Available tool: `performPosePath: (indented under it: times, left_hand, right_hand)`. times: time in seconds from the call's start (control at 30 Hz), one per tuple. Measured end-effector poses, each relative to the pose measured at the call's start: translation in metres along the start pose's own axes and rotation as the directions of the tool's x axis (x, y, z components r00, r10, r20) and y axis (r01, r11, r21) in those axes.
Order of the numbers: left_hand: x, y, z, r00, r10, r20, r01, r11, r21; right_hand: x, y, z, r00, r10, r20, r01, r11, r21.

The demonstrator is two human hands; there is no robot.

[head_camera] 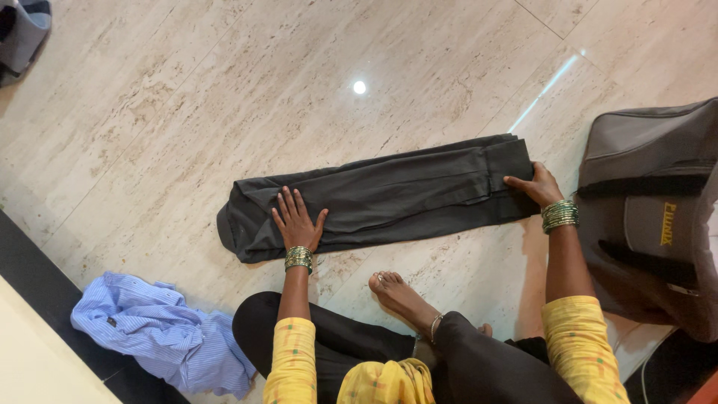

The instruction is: The person buttons a shirt and then folds it while sitting on the floor.

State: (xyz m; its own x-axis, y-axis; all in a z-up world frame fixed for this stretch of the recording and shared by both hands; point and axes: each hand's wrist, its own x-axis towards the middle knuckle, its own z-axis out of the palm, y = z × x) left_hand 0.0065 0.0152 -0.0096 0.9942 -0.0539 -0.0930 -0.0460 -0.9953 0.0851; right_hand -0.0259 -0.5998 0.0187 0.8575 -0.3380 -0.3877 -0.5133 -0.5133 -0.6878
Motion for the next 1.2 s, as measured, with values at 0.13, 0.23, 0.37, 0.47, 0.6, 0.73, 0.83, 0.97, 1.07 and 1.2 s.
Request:
performPosePath:
  times: [0.13,0.23,0.37,0.47,0.6,0.73,0.83,0.97,1.07,1.2]
  left_hand:
    - [0.0,-0.001,0.001,0.999,0.014,-0.038,-0.015,1.0,-0.02]
    - [-0.001,0.0,0.002,0.999,0.006,-0.033,-0.006,1.0,-0.016]
    - [0.0,-0.001,0.003,0.999,0.009,-0.032,-0.01,1.0,-0.02]
    - [0.0,-0.002,0.004,1.0,0.005,-0.022,-0.005,1.0,-0.018]
    - [0.0,-0.002,0.006,1.0,-0.002,-0.004,0.002,1.0,-0.013]
    - [0.002,-0.002,0.006,1.0,-0.006,0.005,0.006,1.0,-0.03]
    - [0.003,0.003,-0.004,0.999,-0.028,0.028,0.028,0.999,-0.021]
    - [-0.005,0.031,-0.031,0.997,-0.038,-0.064,0.037,0.999,-0.015]
    - [-0.019,0.078,-0.042,0.976,-0.022,-0.215,-0.067,0.915,-0.397]
    - [-0.032,0.154,-0.036,0.998,0.041,0.047,0.05,-0.07,-0.996]
  right_hand:
    - [0.002,-0.005,0.013,0.999,0.046,-0.023,-0.048,0.99,-0.13]
    - [0.007,-0.009,0.021,0.997,0.046,-0.066,-0.063,0.959,-0.276]
    - [0.003,-0.02,0.028,0.976,-0.15,-0.155,0.064,0.888,-0.454]
    - [-0.012,-0.03,0.017,0.989,-0.144,-0.01,0.141,0.978,-0.154]
    - [-0.03,-0.046,0.001,0.99,-0.006,0.141,-0.009,0.994,0.105]
    - [-0.042,-0.061,-0.012,0.972,0.069,0.225,-0.131,0.953,0.273]
    - [-0.051,-0.073,-0.02,0.972,-0.008,0.234,-0.083,0.923,0.375]
    - [-0.065,-0.099,-0.025,0.982,-0.058,0.177,-0.028,0.895,0.446]
    - [-0.08,-0.129,-0.019,0.975,-0.16,0.153,0.083,0.905,0.418]
    - [-0.103,-0.181,0.015,0.956,-0.283,0.076,0.282,0.959,0.026]
